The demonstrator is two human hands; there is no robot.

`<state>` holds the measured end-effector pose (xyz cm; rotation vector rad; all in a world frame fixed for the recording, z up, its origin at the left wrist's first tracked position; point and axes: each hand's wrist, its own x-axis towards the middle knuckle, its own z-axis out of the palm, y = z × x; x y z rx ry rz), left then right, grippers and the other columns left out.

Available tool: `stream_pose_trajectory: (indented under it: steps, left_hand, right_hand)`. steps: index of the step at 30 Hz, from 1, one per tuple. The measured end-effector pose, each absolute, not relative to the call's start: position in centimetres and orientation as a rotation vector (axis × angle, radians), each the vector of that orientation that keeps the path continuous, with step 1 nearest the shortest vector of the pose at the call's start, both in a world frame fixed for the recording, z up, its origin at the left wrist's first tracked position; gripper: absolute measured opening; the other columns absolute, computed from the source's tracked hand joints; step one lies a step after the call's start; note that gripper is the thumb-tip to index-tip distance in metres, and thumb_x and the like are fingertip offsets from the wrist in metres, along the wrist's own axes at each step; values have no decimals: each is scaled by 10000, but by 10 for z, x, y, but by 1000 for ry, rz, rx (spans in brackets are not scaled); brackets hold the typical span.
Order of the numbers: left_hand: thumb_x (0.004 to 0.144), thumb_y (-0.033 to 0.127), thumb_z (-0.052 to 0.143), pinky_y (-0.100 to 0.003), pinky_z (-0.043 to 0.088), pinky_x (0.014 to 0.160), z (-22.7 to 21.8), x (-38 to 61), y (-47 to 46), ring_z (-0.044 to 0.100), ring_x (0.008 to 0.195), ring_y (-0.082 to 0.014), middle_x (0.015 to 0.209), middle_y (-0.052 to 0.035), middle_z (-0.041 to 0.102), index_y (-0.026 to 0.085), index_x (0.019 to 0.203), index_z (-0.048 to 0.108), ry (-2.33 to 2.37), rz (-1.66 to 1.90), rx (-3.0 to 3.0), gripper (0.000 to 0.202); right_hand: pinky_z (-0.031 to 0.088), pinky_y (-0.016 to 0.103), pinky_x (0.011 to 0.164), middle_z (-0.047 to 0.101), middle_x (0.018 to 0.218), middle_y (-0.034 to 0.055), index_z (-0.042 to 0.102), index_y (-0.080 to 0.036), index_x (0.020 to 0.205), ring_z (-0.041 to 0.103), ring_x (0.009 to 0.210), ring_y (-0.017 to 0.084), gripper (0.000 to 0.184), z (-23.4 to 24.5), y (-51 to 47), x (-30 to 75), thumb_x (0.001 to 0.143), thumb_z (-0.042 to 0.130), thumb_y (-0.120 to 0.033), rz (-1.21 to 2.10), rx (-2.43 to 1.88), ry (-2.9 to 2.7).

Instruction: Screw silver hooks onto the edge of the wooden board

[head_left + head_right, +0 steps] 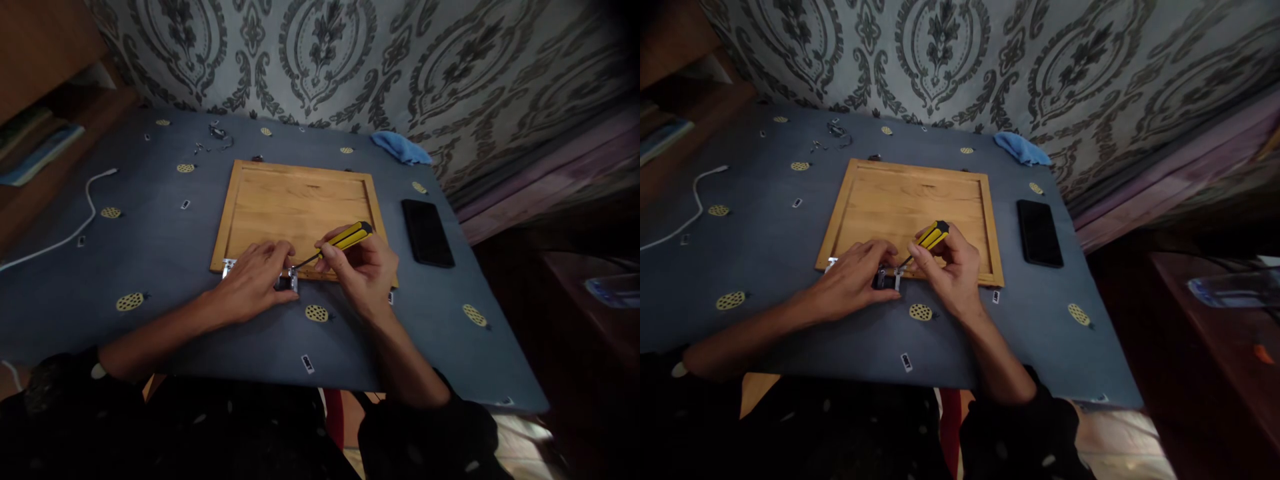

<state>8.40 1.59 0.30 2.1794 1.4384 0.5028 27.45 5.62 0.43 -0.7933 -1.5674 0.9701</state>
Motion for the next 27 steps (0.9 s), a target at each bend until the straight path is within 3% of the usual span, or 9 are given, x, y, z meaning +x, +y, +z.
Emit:
stream_pose_trajectory:
  steps: [5, 12, 18, 27]
  left_hand:
    - [788, 306, 841, -446, 491, 956, 5, 85, 16, 632, 1129, -296, 1160, -80, 685, 218, 1133, 461, 1449, 494, 2169, 521]
    - [799, 310, 820, -459, 493, 959, 7, 86, 16, 636, 1129, -298, 1159, -78, 686, 227, 1135, 463, 1456, 486, 2151, 497]
    - [797, 314, 826, -460, 490, 952, 9, 86, 16, 640, 1116, -305, 1154, -83, 685, 222, 1159, 456, 1456, 455, 2148, 526]
    - [793, 325, 834, -436, 491, 939, 2, 84, 16, 634, 1100, -293, 1141, -72, 681, 221, 1160, 465, 1447, 517, 2172, 530]
  right_hand:
    - [533, 207, 488, 643, 812, -52, 688, -226, 920, 600, 522, 64, 208, 6, 57, 274, 802, 836, -312, 1046, -820, -1557]
    - [541, 241, 503, 665, 847, -25, 694, -230, 930, 609, 532, 80, 217, 11, 56, 275, 863, 767, -423, 1096, -803, -1570]
    - [570, 255, 545, 703, 925, -5, 723, -237, 974, 661, 578, 92, 183, 14, 54, 277, 913, 717, -410, 1128, -765, -1587]
    - [544, 221, 452, 730, 873, -5, 696, -205, 828, 609, 485, 68, 210, 12, 56, 274, 819, 819, -376, 1099, -815, -1545]
